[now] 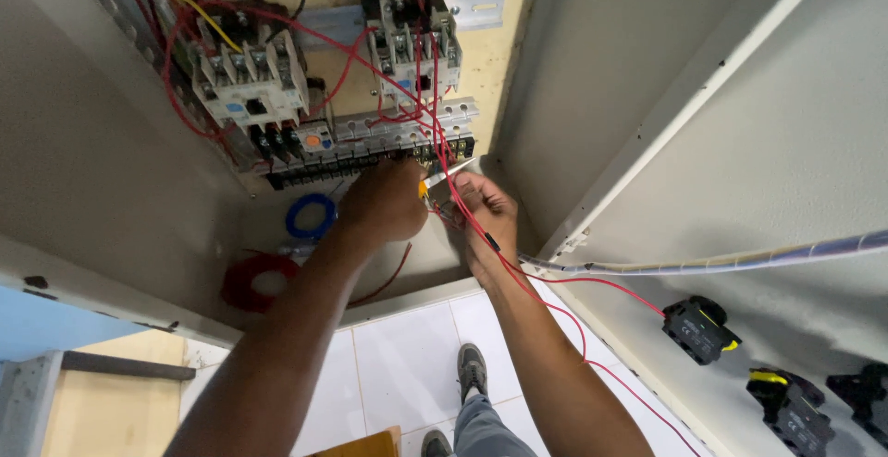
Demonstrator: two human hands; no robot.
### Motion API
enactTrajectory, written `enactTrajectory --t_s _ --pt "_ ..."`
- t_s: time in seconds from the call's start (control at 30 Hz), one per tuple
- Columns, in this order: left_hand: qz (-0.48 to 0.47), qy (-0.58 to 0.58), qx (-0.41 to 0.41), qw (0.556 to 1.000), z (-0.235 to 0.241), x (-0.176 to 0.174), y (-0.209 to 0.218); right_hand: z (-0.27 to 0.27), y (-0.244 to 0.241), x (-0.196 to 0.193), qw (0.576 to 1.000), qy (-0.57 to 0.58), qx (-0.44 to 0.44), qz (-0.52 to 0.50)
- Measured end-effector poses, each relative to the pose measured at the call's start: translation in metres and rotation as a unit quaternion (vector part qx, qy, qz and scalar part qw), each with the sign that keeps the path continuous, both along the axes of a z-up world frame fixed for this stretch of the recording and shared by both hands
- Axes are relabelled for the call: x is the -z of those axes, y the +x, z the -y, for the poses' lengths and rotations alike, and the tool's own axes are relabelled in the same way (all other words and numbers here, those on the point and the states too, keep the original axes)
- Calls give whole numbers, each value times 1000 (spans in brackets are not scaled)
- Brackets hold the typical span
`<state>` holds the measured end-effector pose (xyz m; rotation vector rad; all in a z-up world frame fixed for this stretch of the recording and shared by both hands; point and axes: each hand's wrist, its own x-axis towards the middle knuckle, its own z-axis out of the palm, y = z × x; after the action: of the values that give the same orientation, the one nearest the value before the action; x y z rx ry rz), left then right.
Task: A person is wiring and testing an electrical control panel, using a voltage tester and referring to a circuit schematic.
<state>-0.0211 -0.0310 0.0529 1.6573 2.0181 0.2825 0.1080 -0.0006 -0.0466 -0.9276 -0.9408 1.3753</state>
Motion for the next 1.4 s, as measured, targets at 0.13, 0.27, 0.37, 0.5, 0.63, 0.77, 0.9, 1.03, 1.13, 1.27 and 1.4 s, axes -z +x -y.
enactTrajectory --t_s 0.13,0.27,0.37,0.5,0.63,0.77,0.9,1.03,1.13,1.27,1.4 --pt "25 -14 17 999 -3 -6 -6 2 2 -2 1000 -7 14 -7" --pt "23 -5 53 998 -7 -5 -10 -10 5 14 999 4 46 -5" --pt "25 -8 46 999 -8 5 -14 -22 8 30 998 13 58 7" --pt "41 5 48 998 -7 -3 -9 4 4 -5 999 34 21 35" --pt "44 23 57 997 -7 -4 2 11 6 -11 991 90 -9 97" --pt "-10 19 87 996 -13 0 3 4 7 0 986 117 -14 115" --pt "-22 68 94 993 -12 8 1 3 8 -1 988 110 -9 107" --pt "-37 111 121 986 -7 1 1 5 9 -6 992 97 -34 72" --pt "-26 109 105 988 -8 2 2 1 9 8 994 82 -45 57" --pt "-23 71 70 995 -4 3 4 0 10 5 990 102 -48 89" --pt "-41 58 117 991 -4 -2 -3 4 9 -3 983 131 -46 116"
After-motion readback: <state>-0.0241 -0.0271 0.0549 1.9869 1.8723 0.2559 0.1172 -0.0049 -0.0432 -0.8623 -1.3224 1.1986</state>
